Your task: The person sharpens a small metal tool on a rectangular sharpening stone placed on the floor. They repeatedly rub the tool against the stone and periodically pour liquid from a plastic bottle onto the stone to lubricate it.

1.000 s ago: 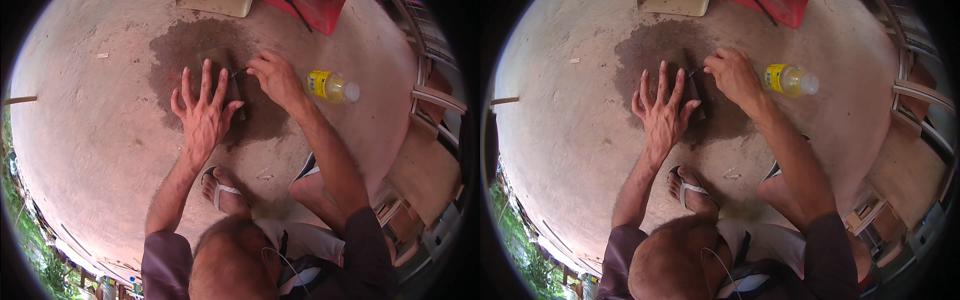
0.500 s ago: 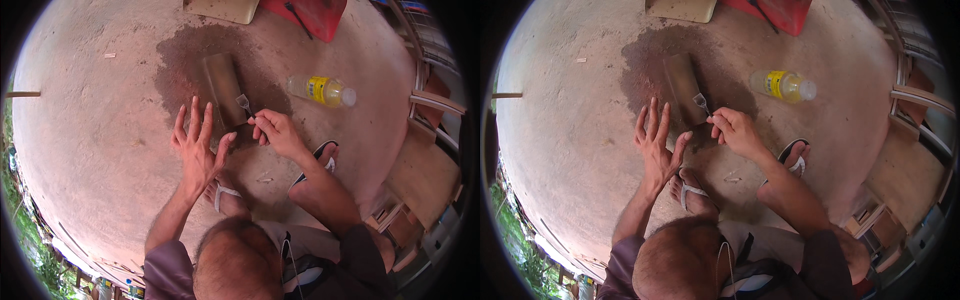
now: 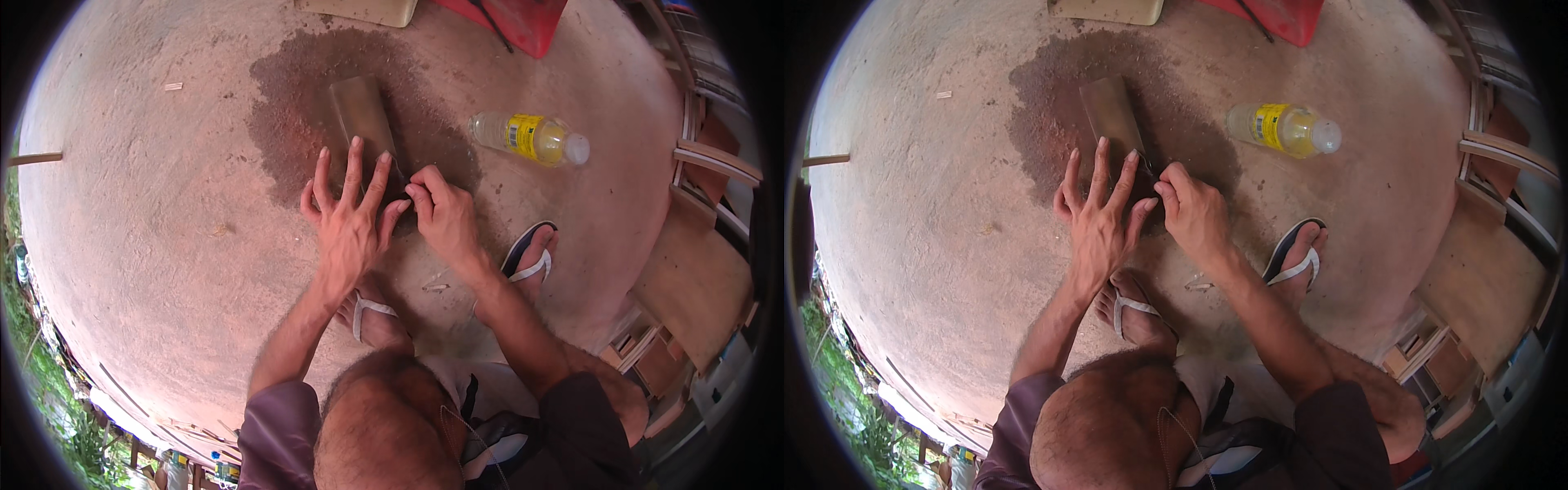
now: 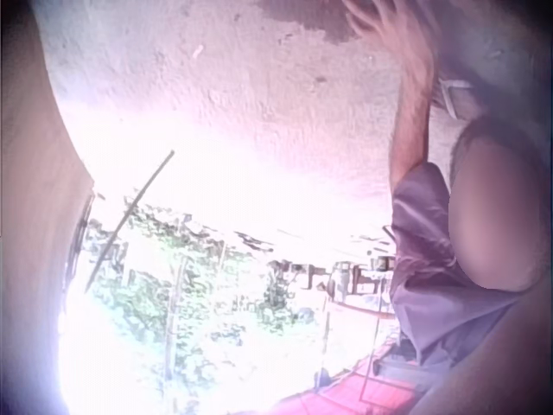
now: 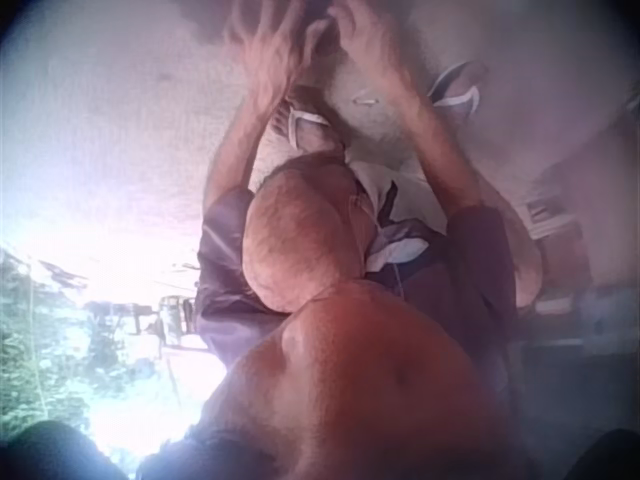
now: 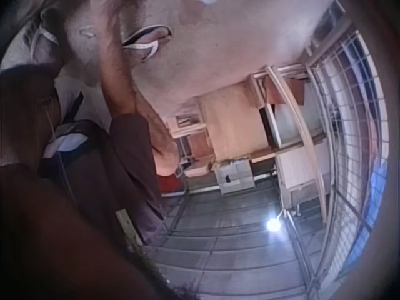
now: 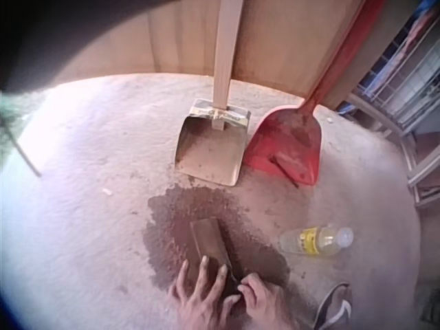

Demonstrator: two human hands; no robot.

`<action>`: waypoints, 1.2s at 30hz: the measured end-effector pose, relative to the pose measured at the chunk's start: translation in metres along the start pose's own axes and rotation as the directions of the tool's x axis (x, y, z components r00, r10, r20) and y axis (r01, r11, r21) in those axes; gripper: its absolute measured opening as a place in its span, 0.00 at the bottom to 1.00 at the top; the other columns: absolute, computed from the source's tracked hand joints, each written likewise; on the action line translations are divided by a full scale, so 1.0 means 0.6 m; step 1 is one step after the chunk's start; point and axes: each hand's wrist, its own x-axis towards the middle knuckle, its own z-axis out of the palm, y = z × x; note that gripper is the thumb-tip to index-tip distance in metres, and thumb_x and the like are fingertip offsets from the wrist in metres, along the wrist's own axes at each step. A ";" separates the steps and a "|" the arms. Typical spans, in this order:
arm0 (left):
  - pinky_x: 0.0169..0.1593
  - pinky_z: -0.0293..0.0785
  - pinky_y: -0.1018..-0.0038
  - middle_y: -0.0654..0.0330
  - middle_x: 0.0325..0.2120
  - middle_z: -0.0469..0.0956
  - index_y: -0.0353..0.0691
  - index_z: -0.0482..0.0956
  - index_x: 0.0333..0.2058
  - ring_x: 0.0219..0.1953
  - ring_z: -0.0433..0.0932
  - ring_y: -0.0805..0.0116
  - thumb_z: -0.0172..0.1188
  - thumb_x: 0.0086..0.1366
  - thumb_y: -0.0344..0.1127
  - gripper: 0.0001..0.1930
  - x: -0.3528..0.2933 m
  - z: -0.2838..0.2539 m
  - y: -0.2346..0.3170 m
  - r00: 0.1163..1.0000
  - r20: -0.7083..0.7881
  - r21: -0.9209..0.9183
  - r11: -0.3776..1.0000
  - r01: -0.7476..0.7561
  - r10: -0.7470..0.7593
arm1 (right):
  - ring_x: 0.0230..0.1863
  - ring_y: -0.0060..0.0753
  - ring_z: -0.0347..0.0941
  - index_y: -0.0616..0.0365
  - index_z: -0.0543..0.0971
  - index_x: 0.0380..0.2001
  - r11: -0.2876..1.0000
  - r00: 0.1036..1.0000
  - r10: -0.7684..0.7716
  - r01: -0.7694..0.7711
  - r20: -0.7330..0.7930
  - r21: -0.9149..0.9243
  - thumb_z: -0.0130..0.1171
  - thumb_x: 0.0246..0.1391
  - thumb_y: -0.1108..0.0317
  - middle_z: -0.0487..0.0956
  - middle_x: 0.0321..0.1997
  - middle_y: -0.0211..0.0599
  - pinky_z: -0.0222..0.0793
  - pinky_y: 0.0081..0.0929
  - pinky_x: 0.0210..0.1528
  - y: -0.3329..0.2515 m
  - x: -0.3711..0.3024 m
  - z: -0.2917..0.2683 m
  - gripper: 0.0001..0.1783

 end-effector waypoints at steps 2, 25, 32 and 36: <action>0.76 0.45 0.42 0.56 0.83 0.57 0.54 0.72 0.77 0.82 0.49 0.41 0.60 0.76 0.63 0.37 -0.001 0.010 0.003 0.999 0.016 0.045 0.998 -0.033 0.032 | 0.39 0.63 0.84 0.57 0.75 0.43 0.999 0.999 0.010 -0.008 0.033 -0.034 0.61 0.73 0.65 0.85 0.36 0.48 0.78 0.55 0.37 0.007 -0.005 -0.007 0.08; 0.77 0.48 0.36 0.59 0.85 0.47 0.41 0.66 0.78 0.86 0.43 0.44 0.59 0.72 0.67 0.47 -0.034 0.080 0.019 0.993 -0.042 0.028 0.993 -0.113 0.115 | 0.48 0.56 0.74 0.60 0.83 0.45 0.946 0.960 -0.217 0.252 0.179 -0.203 0.59 0.67 0.79 0.74 0.44 0.49 0.71 0.50 0.53 0.058 0.080 -0.059 0.08; 0.77 0.49 0.35 0.59 0.86 0.46 0.43 0.63 0.80 0.86 0.43 0.45 0.59 0.72 0.67 0.47 0.008 0.058 0.011 0.993 -0.073 0.057 0.995 -0.085 0.089 | 0.49 0.55 0.75 0.61 0.84 0.44 0.945 0.958 -0.262 0.280 0.120 -0.167 0.61 0.65 0.79 0.74 0.44 0.49 0.72 0.49 0.52 0.051 0.145 -0.050 0.07; 0.77 0.47 0.35 0.60 0.86 0.47 0.43 0.62 0.80 0.86 0.43 0.46 0.57 0.73 0.67 0.47 -0.026 0.079 0.022 0.982 -0.058 0.027 0.984 -0.178 0.180 | 0.49 0.56 0.75 0.61 0.84 0.44 0.948 0.958 -0.243 0.268 0.153 -0.172 0.61 0.65 0.79 0.75 0.45 0.51 0.72 0.48 0.51 0.062 0.102 -0.077 0.07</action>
